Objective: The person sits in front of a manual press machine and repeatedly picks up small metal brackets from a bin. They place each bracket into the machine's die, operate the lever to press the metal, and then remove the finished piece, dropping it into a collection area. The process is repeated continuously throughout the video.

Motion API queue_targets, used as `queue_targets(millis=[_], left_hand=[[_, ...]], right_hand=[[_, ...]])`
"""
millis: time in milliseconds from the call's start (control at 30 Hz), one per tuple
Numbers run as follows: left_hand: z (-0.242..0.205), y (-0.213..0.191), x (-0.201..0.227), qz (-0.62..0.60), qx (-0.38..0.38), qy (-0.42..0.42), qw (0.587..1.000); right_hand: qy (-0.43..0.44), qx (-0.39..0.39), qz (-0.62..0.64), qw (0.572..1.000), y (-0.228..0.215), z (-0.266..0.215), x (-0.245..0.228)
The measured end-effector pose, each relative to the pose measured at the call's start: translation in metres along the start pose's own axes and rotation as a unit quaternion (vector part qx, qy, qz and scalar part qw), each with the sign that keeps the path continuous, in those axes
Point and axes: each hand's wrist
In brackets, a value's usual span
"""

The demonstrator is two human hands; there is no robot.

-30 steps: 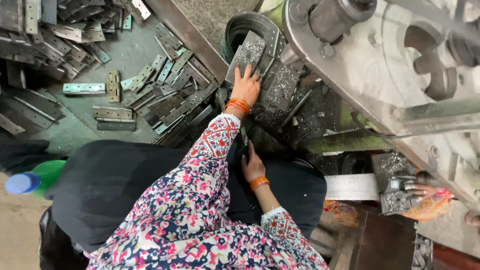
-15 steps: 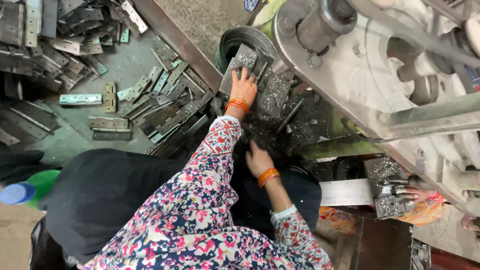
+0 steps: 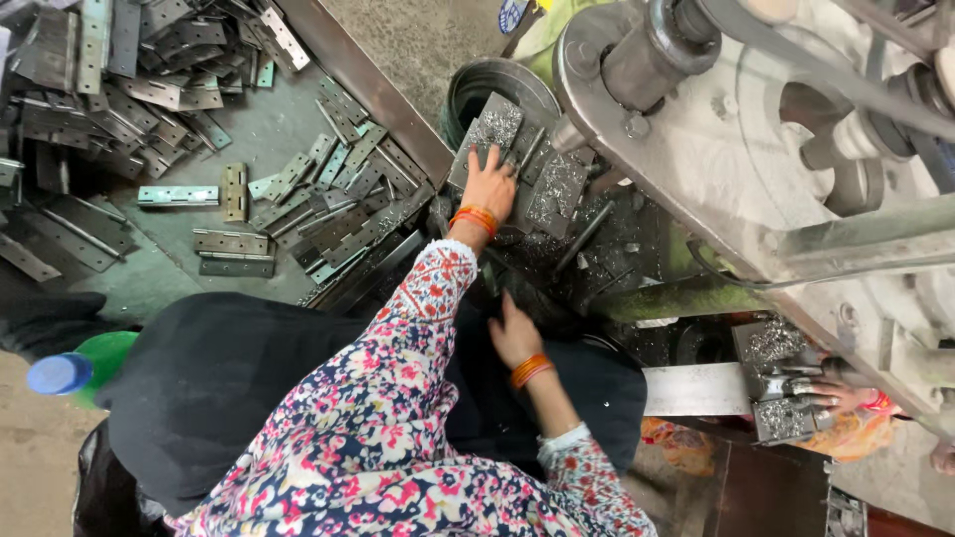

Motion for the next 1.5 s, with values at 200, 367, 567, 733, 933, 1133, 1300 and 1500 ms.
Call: queue_targets(millis=[200,367,567,733,933,1133,1300,1500], left_hand=[[0.026,-0.003,0.007,-0.016,-0.006,-0.033,0.999],[0.032,-0.008,0.008,0.019,-0.043,-0.021,0.999],[0.030,0.002,0.005,0.009,-0.018,-0.027,0.999],[0.022,0.002,0.007,0.025,0.024,-0.011,0.999],[-0.053,-0.036,-0.007,0.042,-0.015,0.036,0.998],[-0.111,-0.031,-0.024,-0.018,0.138,0.075,0.987],[-0.098,-0.022,-0.024,-0.008,0.162,0.081,0.983],[-0.101,-0.077,-0.017,-0.072,0.201,0.091,0.973]], right_hand=[[0.061,-0.035,-0.054,0.996,0.002,0.003,-0.001],[0.025,0.068,0.020,0.997,0.044,-0.021,-0.006],[0.053,0.035,0.023,0.998,0.043,-0.021,-0.011],[0.048,-0.023,0.012,0.998,-0.012,0.007,-0.009],[0.101,-0.083,0.004,0.991,-0.073,0.032,-0.054],[0.116,-0.092,0.019,0.989,-0.096,0.029,-0.082],[0.108,-0.090,0.018,0.990,-0.095,0.027,-0.079],[0.103,-0.135,-0.006,0.986,-0.091,0.036,-0.050]])
Point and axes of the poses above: each hand's wrist, its own z-axis towards the middle knuckle, its own y-axis out of the palm, x = y × z, and after that the axes turned 10 degrees about -y, right-handed
